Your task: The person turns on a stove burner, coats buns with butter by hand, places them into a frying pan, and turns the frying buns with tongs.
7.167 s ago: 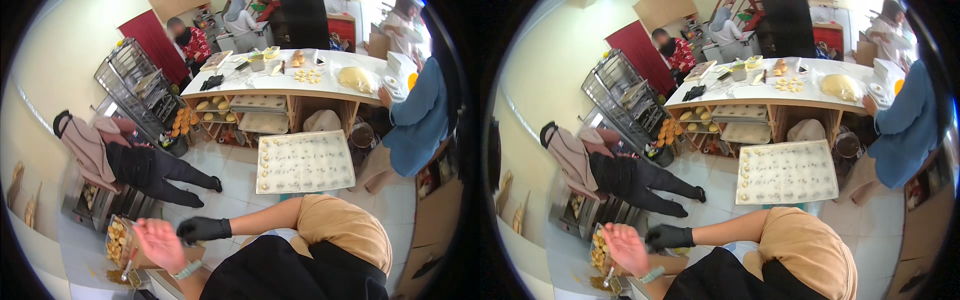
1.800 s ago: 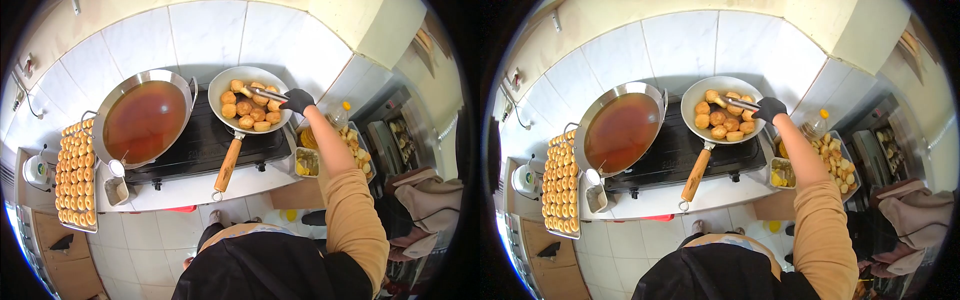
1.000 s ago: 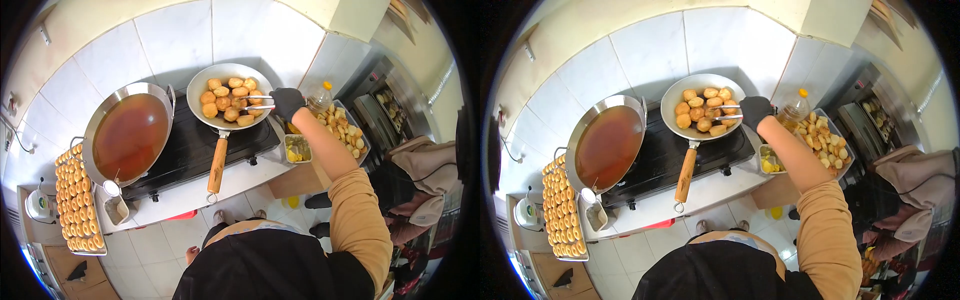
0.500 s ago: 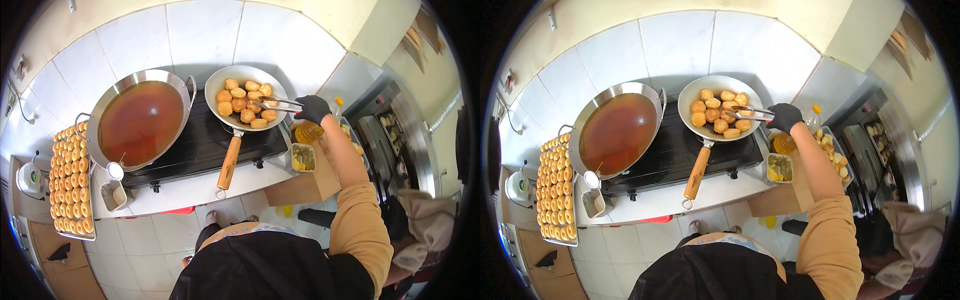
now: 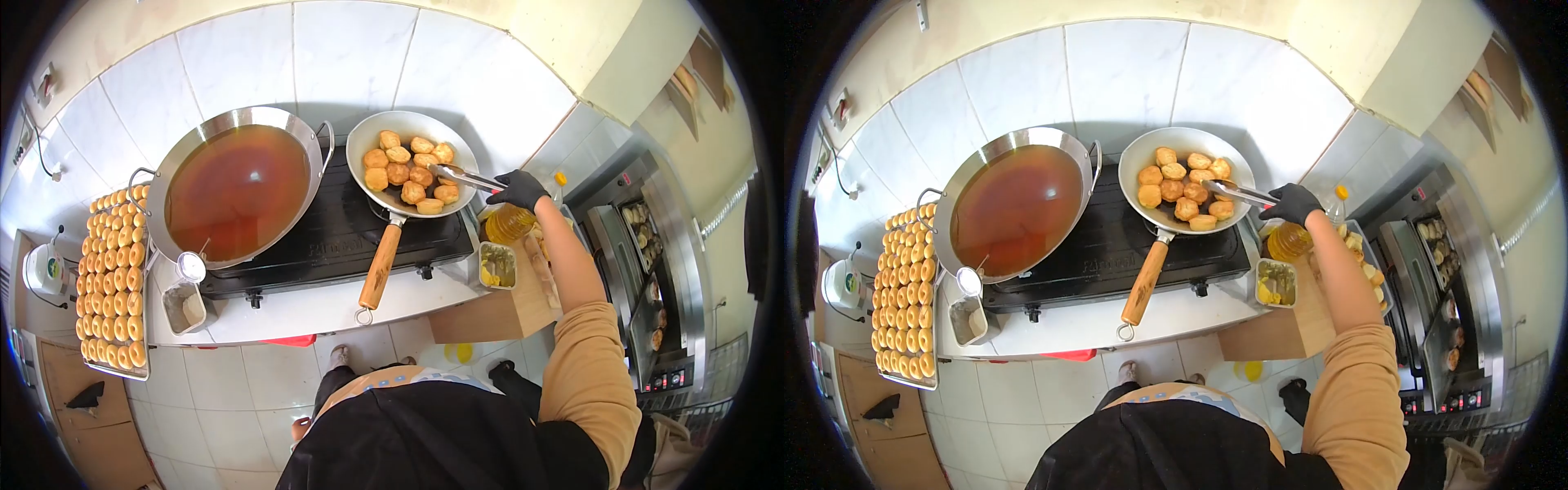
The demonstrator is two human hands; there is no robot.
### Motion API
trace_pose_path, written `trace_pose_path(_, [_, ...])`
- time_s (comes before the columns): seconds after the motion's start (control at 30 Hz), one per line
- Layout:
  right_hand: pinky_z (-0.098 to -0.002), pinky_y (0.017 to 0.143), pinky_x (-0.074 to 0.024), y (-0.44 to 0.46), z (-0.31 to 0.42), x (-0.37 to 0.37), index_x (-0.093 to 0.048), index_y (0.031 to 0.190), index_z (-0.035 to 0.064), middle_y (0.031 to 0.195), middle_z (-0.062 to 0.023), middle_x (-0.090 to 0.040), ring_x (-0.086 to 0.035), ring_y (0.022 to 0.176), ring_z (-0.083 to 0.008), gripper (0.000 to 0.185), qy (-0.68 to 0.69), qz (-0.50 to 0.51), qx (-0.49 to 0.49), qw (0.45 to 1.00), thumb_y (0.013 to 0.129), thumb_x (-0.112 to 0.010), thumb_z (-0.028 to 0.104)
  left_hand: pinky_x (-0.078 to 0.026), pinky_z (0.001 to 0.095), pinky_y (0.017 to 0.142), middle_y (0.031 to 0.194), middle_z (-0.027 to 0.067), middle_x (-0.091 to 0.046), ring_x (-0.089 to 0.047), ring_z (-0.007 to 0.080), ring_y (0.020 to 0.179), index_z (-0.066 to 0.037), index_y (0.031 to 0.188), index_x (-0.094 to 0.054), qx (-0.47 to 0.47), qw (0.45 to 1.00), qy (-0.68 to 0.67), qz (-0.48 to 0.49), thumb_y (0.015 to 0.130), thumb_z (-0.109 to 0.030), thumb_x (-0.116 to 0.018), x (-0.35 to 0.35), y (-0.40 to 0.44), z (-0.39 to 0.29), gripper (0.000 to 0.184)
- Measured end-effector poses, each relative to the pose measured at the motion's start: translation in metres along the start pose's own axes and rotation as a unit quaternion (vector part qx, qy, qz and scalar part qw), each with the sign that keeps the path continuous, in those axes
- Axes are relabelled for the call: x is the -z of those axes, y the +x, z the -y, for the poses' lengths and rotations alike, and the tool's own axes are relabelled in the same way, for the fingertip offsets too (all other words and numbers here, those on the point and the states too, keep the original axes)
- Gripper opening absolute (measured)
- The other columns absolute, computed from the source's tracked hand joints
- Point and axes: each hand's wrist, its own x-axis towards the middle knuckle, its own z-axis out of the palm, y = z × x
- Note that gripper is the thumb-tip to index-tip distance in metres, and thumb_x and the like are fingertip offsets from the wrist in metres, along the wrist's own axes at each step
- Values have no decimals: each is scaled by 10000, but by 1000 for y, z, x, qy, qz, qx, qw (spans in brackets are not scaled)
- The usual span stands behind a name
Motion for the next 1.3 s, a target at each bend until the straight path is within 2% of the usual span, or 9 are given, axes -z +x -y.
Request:
trace_pose_path(0.13, [-365, 769, -472, -14, 23, -3, -604, 1082, 119, 929, -119, -627, -598, 860, -284, 507, -118, -104, 26, 987, 637, -695, 345, -501, 315, 620, 727, 141, -657, -639, 215, 661, -76, 856, -691, 16, 1000, -15, -1, 687, -237, -692, -4, -4, 0, 233])
trace_pose_path(0.37, [-365, 652, -475, -12, 37, -18, -605, 927, 121, 817, -89, -592, -600, 753, -236, 280, -230, -240, 124, 935, 663, -656, 203, -499, 317, 621, 731, 143, -655, -632, 218, 663, -72, 868, -686, 34, 999, -28, -2, 693, -235, -693, -2, -2, -6, 239])
trace_pose_path(0.47, [-365, 642, -476, -4, 35, -34, -596, 961, 135, 824, -76, -586, -598, 737, -237, 300, -225, -222, 107, 943, 682, -647, 232, -499, 313, 617, 727, 148, -652, -629, 211, 657, -72, 866, -686, 28, 999, -41, -2, 694, -236, -695, -5, -2, -6, 237])
trace_pose_path(0.5, [-374, 666, -476, -3, 30, -33, -626, 957, 128, 828, -99, -611, -602, 751, -261, 325, -146, -221, 88, 960, 683, -650, 300, -499, 312, 617, 727, 148, -652, -629, 211, 656, -72, 868, -686, 25, 999, -37, -5, 695, -234, -694, -6, -3, -6, 237])
trace_pose_path(0.63, [-384, 763, -460, 12, -9, -15, -665, 932, 110, 831, -170, -637, -605, 818, -312, 470, 63, -18, -10, 998, 627, -678, 467, -503, 313, 624, 730, 153, -653, -632, 215, 659, -68, 877, -685, 42, 998, -39, -1, 700, -228, -687, -8, -8, -5, 239])
trace_pose_path(0.73, [-382, 787, -459, 13, -20, -11, -659, 973, 129, 902, -157, -634, -599, 850, -309, 508, 35, 0, -16, 999, 610, -694, 483, -506, 323, 638, 740, 158, -655, -640, 233, 672, -64, 887, -684, 24, 1000, -19, 2, 709, -229, -674, -10, -10, 3, 243])
trace_pose_path(0.87, [-371, 715, -480, -11, 20, -1, -606, 1060, 170, 889, -93, -614, -598, 820, -265, 443, -163, -122, 33, 979, 653, -697, 320, -507, 328, 651, 753, 160, -656, -641, 240, 685, -69, 884, -686, 42, 999, -25, 2, 712, -230, -669, -12, -16, 6, 236])
trace_pose_path(0.9, [-365, 672, -479, -12, 17, -6, -592, 1057, 167, 820, -70, -597, -600, 778, -242, 411, -199, -172, 104, 959, 665, -681, 252, -507, 329, 654, 757, 160, -656, -641, 241, 688, -71, 883, -687, 47, 999, -21, 3, 713, -229, -668, -12, -16, 5, 233])
trace_pose_path(1.3, [-371, 676, -478, 12, 74, -12, -609, 1023, 153, 826, -85, -599, -601, 778, -259, 398, -181, -159, 114, 964, 653, -677, 283, -504, 330, 644, 781, 147, -659, -638, 237, 691, -75, 877, -684, 31, 1000, -3, 6, 723, -216, -658, -12, -16, -4, 210])
